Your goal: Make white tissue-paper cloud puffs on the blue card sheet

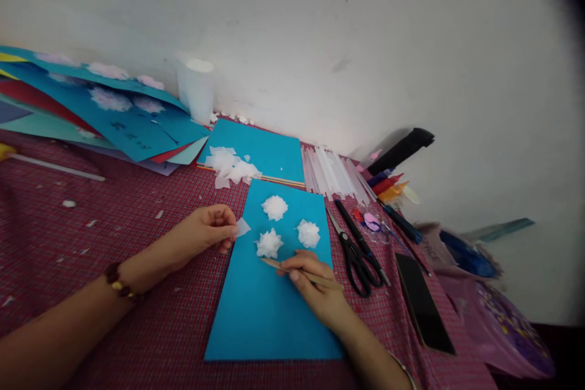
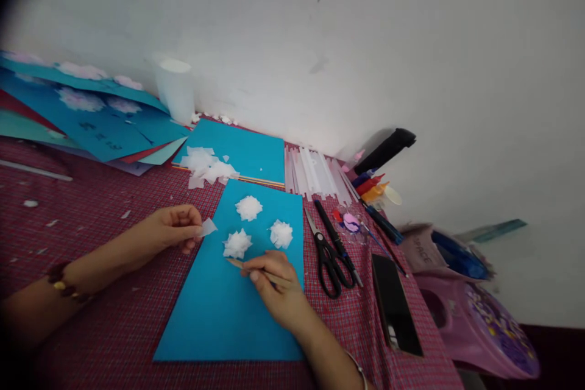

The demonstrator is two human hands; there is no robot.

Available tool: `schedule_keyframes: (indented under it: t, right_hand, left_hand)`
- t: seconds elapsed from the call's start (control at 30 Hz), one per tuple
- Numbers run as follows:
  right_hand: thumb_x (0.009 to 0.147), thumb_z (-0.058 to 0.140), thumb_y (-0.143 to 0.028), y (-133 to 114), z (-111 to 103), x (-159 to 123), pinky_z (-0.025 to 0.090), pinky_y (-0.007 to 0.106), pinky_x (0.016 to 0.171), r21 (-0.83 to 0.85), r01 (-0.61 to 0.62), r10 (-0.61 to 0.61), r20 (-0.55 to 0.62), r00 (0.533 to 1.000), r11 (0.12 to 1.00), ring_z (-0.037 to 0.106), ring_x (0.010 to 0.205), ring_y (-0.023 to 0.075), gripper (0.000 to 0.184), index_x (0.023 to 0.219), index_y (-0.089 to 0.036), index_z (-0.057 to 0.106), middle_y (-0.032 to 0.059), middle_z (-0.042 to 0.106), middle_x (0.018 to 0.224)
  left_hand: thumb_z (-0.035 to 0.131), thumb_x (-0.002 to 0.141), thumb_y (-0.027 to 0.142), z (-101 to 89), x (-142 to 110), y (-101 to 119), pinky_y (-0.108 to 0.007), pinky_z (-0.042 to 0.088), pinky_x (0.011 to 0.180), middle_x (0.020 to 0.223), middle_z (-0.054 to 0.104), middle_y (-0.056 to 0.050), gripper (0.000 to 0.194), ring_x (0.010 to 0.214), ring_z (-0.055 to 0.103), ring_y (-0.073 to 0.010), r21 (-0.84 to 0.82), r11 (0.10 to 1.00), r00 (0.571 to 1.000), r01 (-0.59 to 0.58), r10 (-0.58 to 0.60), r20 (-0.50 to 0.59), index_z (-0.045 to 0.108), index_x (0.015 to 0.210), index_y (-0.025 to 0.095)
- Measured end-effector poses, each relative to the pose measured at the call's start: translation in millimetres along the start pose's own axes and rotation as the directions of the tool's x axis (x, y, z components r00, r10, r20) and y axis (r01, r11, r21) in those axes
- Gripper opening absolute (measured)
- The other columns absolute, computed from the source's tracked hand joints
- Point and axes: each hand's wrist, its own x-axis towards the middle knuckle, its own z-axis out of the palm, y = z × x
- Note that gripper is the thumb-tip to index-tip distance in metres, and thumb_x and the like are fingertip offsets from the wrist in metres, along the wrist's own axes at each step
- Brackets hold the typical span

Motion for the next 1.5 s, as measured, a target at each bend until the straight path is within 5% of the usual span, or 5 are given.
schedule_keyframes:
  t: [0.6, 0.9, 1.13, 1.3, 1.5]
  right_hand:
    - [0.091, 0.052, -0.03, 6, 2, -1, 0.049, 0.033, 0.077, 0.026, -0.111, 0.112, -0.054, 0.992, 0.993, 0.065, 0.086, 0.02, 0.018, 0.101, -0.024, 0.066, 0.0038, 0.073, 0.096]
    - [0.091, 0.053, -0.029, 9, 1, 0, 0.048, 0.032, 0.083, 0.023, -0.066, 0.067, -0.054, 0.996, 0.998, 0.064, 0.091, 0.0189, 0.018, 0.1, -0.024, 0.067, 0.0019, 0.072, 0.097]
    - [0.092, 0.052, -0.027, 7, 2, 2, 0.047, 0.032, 0.085, 0.016, -0.049, 0.05, -0.059, 0.997, 0.999, 0.065, 0.092, 0.0179, 0.018, 0.099, -0.023, 0.068, 0.0021, 0.072, 0.096]
    - [0.091, 0.052, -0.026, 7, 2, 2, 0.047, 0.031, 0.083, 0.015, -0.041, 0.042, -0.07, 0.997, 0.999, 0.065, 0.085, 0.0164, 0.018, 0.099, -0.023, 0.068, 0.0017, 0.072, 0.094]
    - [0.091, 0.053, -0.026, 7, 1, 2, 0.047, 0.03, 0.083, 0.047, -0.048, 0.052, -0.077, 0.996, 0.998, 0.064, 0.086, 0.0155, 0.017, 0.1, -0.025, 0.068, 0.0006, 0.072, 0.094]
  left_hand:
    - [0.067, 0.067, 0.036, -5.0, 2, -1, -0.022, 0.033, 0.047, 0.057, 0.056, 0.006, 0.048, 0.05, 0.052, -0.0134, 0.385, 0.922, 0.999, 0.045, -0.03, -0.044, 0.053, 0.109, 0.017]
    - [0.059, 0.077, 0.033, -2.4, -6, 30, -0.025, 0.041, 0.063, 0.07, 0.062, 0.0, 0.019, 0.066, 0.055, -0.0136, 0.648, 0.757, 0.99, -0.083, -0.011, 0.14, 0.064, 0.072, 0.015]
    - [0.057, 0.077, 0.017, 25.5, 10, 50, -0.022, 0.043, 0.068, 0.08, 0.065, 0.0, 0.012, 0.073, 0.06, -0.0127, 0.616, 0.652, 0.741, -0.441, -0.123, 0.661, 0.069, 0.076, 0.019]
    - [0.051, 0.068, 0.007, 39.6, 28, 21, -0.023, 0.036, 0.056, 0.067, 0.062, -0.001, 0.015, 0.061, 0.054, -0.013, 0.792, 0.44, 0.865, -0.424, -0.062, 0.498, 0.062, 0.07, 0.016]
    - [0.05, 0.072, 0.015, 34.2, 30, 10, -0.022, 0.033, 0.054, 0.06, 0.053, 0.003, 0.006, 0.056, 0.05, -0.0121, 0.805, 0.482, 0.924, -0.347, 0.029, 0.381, 0.05, 0.067, 0.018]
